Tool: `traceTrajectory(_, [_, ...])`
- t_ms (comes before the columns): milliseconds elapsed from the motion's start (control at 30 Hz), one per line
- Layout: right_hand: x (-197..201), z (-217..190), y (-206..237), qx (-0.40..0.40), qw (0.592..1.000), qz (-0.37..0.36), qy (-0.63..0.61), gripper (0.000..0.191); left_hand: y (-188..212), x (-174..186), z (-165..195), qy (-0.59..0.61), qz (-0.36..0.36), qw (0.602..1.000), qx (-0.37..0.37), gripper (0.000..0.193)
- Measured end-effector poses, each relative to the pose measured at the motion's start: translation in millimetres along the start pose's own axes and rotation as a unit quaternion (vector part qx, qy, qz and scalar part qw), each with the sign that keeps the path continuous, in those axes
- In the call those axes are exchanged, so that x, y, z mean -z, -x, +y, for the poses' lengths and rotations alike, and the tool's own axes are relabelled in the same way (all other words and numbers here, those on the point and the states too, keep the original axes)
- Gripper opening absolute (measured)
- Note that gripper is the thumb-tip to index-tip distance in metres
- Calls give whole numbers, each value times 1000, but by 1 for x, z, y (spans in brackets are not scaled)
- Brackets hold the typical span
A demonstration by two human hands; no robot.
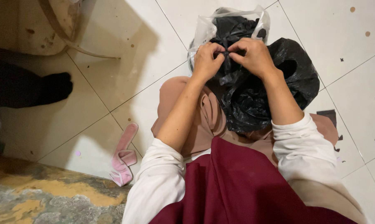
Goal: The person sits on the floor and handles black plastic bags, gathering and tying the bag openings closed by hand and arranging the tied bags on the floor beside them.
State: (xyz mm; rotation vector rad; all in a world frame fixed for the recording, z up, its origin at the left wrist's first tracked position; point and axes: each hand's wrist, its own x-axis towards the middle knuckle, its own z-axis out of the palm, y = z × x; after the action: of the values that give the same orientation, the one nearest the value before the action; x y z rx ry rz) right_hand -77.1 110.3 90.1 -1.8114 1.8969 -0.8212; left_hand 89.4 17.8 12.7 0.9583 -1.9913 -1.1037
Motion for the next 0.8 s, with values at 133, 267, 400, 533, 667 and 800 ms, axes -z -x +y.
traceTrajectory(133, [-16,8,0,-2,999,44,-7,13,-2,2,0,27,-1,1000,4,15])
traceTrajectory(267, [-30,12,0,-53,994,87,-47,12,3,8,11,24,24,999,-14,16])
traceTrajectory(400, [-29,2,1,-88,989,107,-54,13,2,15,19,-10,6,999,-49,18])
traceTrajectory(533, [-24,-12,2,-4,973,132,190,12,-1,17,25,-44,34,993,-101,12])
traceTrajectory(667, [-14,-9,-9,-104,975,54,191,17,2,19,31,-112,80,977,-160,11])
traceTrajectory(800, [0,-1,-19,-365,909,-39,-199,24,5,18,34,-124,92,972,-177,14])
